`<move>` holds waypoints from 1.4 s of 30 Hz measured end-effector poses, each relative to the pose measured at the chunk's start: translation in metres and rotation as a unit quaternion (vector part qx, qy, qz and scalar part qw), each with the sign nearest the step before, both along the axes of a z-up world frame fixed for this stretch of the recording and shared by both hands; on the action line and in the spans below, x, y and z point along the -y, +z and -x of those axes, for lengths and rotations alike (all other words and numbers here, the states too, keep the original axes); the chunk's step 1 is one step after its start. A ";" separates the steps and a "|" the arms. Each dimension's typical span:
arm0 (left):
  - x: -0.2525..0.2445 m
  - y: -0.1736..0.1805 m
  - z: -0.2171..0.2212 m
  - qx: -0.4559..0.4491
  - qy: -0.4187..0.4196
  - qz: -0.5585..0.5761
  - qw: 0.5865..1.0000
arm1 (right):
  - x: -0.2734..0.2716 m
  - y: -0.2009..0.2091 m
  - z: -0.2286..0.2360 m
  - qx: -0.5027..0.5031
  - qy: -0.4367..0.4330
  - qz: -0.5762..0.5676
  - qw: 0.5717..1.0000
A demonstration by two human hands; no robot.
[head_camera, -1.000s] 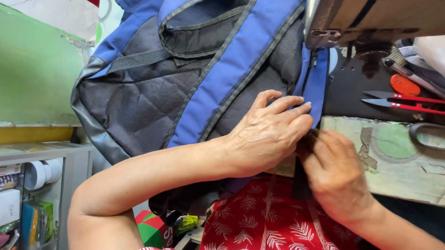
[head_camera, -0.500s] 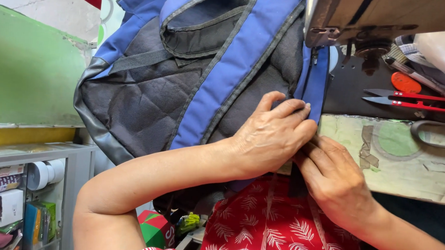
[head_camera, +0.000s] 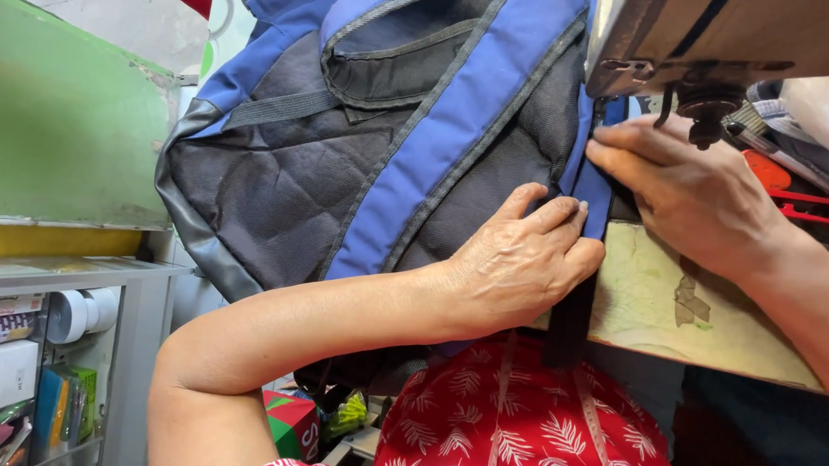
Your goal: The person uses a sewing machine and shears to repair a blue and black backpack, first sewing along a seam and then cutting excess material with shears.
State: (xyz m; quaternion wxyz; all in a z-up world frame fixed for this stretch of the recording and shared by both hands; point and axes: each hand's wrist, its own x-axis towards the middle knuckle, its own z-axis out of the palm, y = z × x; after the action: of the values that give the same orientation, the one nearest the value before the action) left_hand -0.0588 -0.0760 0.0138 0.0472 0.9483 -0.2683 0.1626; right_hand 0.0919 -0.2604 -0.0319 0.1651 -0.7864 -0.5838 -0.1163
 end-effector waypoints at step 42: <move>0.005 0.003 -0.002 0.029 0.025 0.033 0.999 | -0.011 0.020 0.029 0.143 0.069 -0.076 0.984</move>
State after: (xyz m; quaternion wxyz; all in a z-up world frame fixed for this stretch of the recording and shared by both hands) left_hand -0.0565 -0.0814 0.0163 0.0665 0.9475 -0.2406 0.1997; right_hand 0.0633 -0.2495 -0.0121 0.1472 -0.7045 -0.6437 -0.2601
